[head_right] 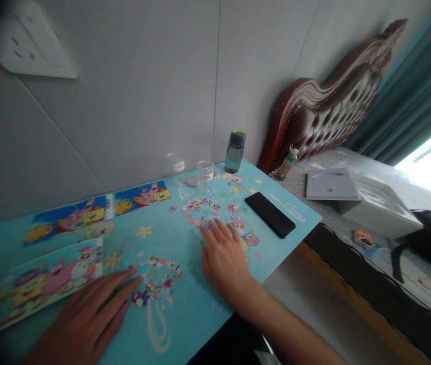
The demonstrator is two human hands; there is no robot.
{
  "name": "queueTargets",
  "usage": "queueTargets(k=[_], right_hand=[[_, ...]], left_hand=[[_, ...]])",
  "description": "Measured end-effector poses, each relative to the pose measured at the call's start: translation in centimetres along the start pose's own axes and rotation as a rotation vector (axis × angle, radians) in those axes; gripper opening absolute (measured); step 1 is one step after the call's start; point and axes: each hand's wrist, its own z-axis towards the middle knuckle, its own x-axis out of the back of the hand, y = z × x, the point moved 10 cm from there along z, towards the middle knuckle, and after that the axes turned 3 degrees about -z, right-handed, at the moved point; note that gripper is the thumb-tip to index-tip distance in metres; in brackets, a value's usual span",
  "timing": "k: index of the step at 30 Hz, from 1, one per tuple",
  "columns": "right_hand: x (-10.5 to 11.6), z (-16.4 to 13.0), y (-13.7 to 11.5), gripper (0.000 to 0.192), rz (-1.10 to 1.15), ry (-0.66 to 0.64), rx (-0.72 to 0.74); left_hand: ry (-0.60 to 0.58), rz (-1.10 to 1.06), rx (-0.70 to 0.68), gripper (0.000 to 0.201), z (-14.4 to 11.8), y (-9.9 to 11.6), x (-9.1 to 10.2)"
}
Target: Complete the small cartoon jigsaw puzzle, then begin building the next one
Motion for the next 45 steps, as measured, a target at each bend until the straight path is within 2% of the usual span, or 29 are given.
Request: queueTargets(k=[4,9,12,17,21,24,30,35,40,45], right_hand=[[0.4,1.2,3.4,0.032,-0.056,0.040,-0.042],[0.5,0.6,3.7,0.031,-0.070,0.033,-0.029],[-0.1,-0.6,2.3,0.034,-0.051,-0.013,0.012],[-1.8,-2.6,-4.0,0.057,0.125,-0.209,0.264],[-2.3,-2.4,-7.2,0.059,0.212,-0.247,0.338],[-2.4,-2.1,-8.0,0.062,0.240,-0.267,0.373],[-2.2,-2.6,-6.9,0.069,0.236,-0.256,0.366],[-2.1,-2.5,-6.9,0.056,0.193,-0.193,0.376],[-2.0,-0.8,-7.3,0.033,0.126,-0.078,0.344],[-2.5,0.5,-7.6,0.023,0.073,-0.029,0.334]], left_hand=[[0.010,0.005,0.013,0.040,0.4,0.3,0.5],[0.001,0.007,0.024,0.040,0.7,0.6,0.9],[-0.006,-0.009,0.047,0.040,0.8,0.5,1.1],[-0.069,-0.038,0.110,0.041,0.6,0.2,0.3],[-0.068,-0.047,0.122,0.041,0.5,0.3,0.4],[-0.063,-0.040,0.126,0.039,0.7,0.4,0.6],[-0.053,-0.051,0.159,0.037,0.9,0.2,0.8],[-0.067,-0.077,0.188,0.038,0.9,0.3,0.9],[-0.091,-0.093,0.208,0.037,1.3,0.4,1.2],[-0.088,-0.097,0.216,0.036,1.4,0.4,1.5]])
